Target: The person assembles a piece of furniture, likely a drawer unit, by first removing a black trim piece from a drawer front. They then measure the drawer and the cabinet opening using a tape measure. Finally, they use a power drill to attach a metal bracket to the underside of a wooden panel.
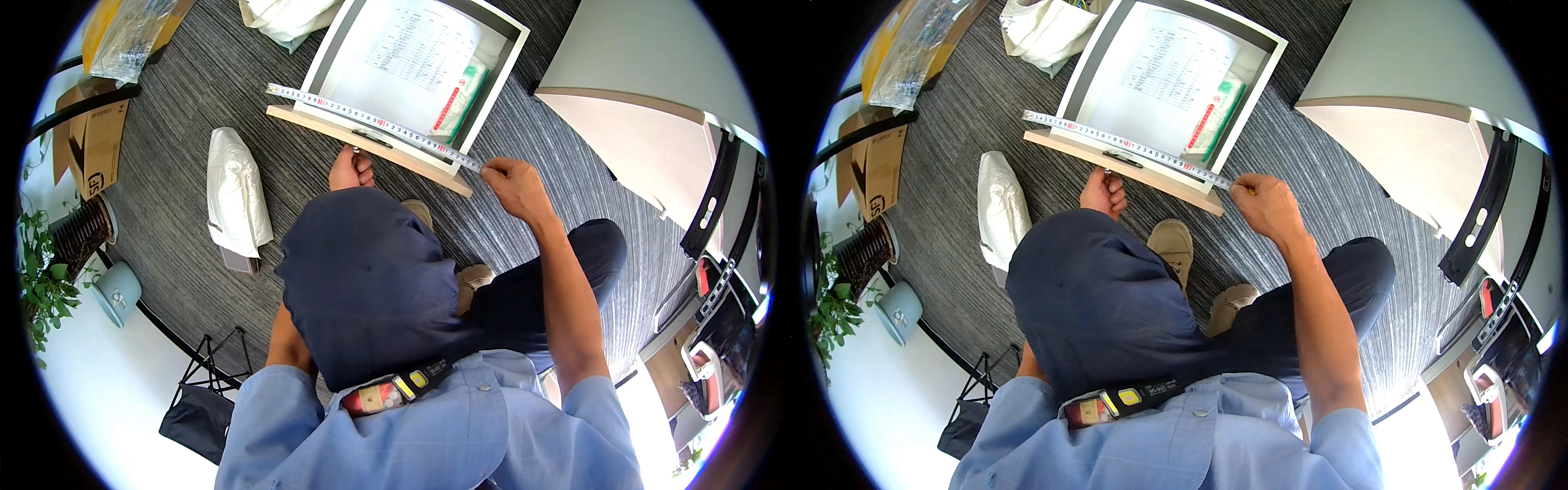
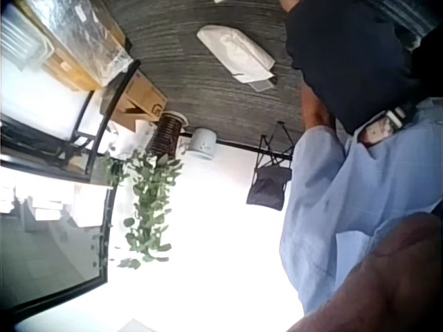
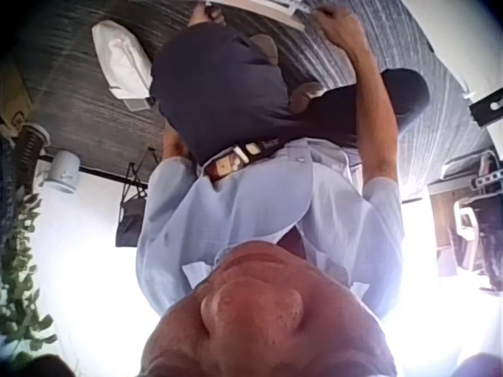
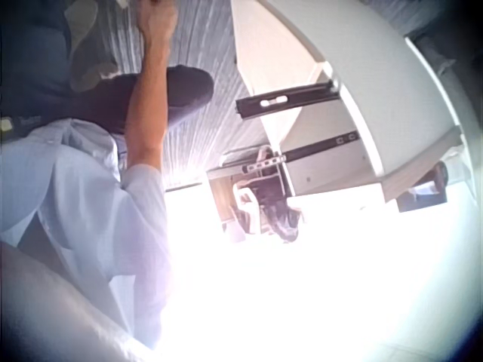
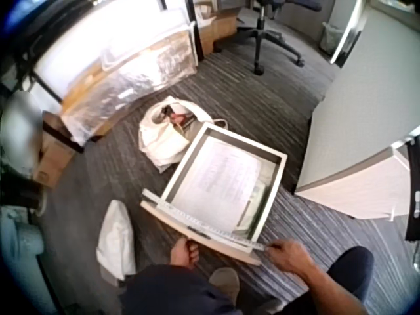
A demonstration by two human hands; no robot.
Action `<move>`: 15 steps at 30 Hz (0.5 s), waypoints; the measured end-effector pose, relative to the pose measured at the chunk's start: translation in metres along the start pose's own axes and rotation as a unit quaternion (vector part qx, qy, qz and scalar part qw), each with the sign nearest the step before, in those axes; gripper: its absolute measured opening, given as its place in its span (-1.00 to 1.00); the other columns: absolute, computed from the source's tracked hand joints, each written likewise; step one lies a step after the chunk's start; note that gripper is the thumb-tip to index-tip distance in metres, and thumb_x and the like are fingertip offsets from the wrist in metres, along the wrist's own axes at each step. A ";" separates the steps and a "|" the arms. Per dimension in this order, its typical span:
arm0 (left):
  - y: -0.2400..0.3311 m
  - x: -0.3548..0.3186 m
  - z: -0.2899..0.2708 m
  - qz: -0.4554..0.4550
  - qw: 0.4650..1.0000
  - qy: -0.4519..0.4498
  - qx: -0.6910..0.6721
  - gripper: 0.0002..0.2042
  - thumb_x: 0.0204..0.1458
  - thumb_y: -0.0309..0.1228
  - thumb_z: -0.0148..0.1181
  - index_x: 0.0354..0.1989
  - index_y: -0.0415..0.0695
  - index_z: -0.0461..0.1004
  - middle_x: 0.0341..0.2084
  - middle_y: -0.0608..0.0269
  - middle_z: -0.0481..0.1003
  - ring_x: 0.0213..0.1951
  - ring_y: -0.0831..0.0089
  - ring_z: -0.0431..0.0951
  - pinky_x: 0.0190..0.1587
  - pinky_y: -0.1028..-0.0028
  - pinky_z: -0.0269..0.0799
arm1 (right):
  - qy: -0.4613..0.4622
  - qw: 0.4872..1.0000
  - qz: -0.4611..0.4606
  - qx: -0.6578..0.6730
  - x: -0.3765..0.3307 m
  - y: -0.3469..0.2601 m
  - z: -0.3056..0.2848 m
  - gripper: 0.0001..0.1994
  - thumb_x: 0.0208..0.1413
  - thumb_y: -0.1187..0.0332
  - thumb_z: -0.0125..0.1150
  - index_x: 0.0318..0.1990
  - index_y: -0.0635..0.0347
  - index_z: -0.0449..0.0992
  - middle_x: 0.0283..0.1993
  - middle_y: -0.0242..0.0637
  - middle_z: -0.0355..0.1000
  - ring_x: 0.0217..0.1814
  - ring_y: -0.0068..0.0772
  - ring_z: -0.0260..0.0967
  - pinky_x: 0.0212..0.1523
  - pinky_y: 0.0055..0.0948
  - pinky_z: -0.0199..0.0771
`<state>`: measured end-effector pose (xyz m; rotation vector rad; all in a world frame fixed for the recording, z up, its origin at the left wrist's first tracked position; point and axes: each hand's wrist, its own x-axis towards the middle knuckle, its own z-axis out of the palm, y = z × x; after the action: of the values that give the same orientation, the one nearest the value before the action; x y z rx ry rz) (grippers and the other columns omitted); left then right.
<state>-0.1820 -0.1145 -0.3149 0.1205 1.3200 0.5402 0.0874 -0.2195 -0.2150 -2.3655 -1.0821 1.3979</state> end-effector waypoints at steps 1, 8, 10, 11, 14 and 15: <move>0.000 0.000 0.000 0.001 1.000 0.004 -0.006 -0.72 0.26 -0.08 -0.09 -0.39 0.01 0.28 -0.67 0.49 0.11 -0.66 0.62 0.01 -0.62 0.55 -0.09 | 0.000 1.000 -0.003 0.000 -0.001 -0.001 -0.001 -0.66 0.10 0.18 0.08 -0.17 0.23 0.63 -0.35 -0.02 0.56 -0.29 -0.07 0.54 -0.13 -0.22 0.48; 0.005 -0.006 0.008 -0.026 0.999 -0.023 -0.042 -0.67 0.26 -0.06 -0.05 -0.50 0.04 0.25 -0.73 0.55 0.01 -0.70 0.63 -0.07 -0.65 0.54 -0.15 | 0.003 1.000 -0.009 0.004 -0.001 -0.001 0.000 -0.67 0.10 0.20 0.09 -0.17 0.24 0.63 -0.38 -0.02 0.56 -0.34 -0.09 0.53 -0.17 -0.23 0.49; 0.008 -0.007 0.007 -0.046 0.997 -0.036 -0.055 -0.65 0.25 -0.05 -0.05 -0.54 0.05 0.24 -0.76 0.56 -0.01 -0.71 0.63 -0.08 -0.65 0.54 -0.16 | 0.004 1.000 -0.012 0.002 -0.002 -0.001 0.000 -0.67 0.10 0.20 0.08 -0.18 0.25 0.63 -0.39 -0.01 0.55 -0.35 -0.08 0.53 -0.18 -0.23 0.48; 0.010 -0.006 0.007 -0.055 0.996 -0.035 -0.060 -0.63 0.25 -0.04 -0.04 -0.55 0.05 0.24 -0.77 0.56 -0.02 -0.72 0.62 -0.09 -0.66 0.54 -0.17 | 0.005 1.000 -0.016 0.000 -0.001 0.001 0.000 -0.67 0.10 0.20 0.08 -0.18 0.25 0.63 -0.39 -0.01 0.55 -0.35 -0.07 0.53 -0.18 -0.22 0.48; 0.015 -0.008 0.009 -0.085 0.994 -0.028 -0.070 -0.61 0.25 -0.04 -0.04 -0.59 0.05 0.22 -0.78 0.56 -0.02 -0.73 0.62 -0.08 -0.66 0.54 -0.16 | 0.007 1.000 -0.021 -0.004 -0.001 0.001 0.000 -0.67 0.10 0.20 0.08 -0.18 0.26 0.63 -0.39 0.00 0.55 -0.34 -0.06 0.53 -0.18 -0.21 0.48; 0.017 -0.008 0.010 -0.095 0.993 -0.024 -0.072 -0.61 0.24 -0.04 -0.04 -0.60 0.05 0.21 -0.78 0.56 -0.01 -0.73 0.62 -0.07 -0.67 0.54 -0.16 | 0.006 1.000 -0.022 -0.005 -0.001 0.001 0.001 -0.67 0.10 0.20 0.08 -0.19 0.26 0.63 -0.39 0.00 0.54 -0.34 -0.06 0.53 -0.18 -0.21 0.48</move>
<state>-0.1792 -0.1013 -0.2984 -0.1107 1.2258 0.4654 0.0869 -0.2207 -0.2148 -2.3391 -1.1338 1.3642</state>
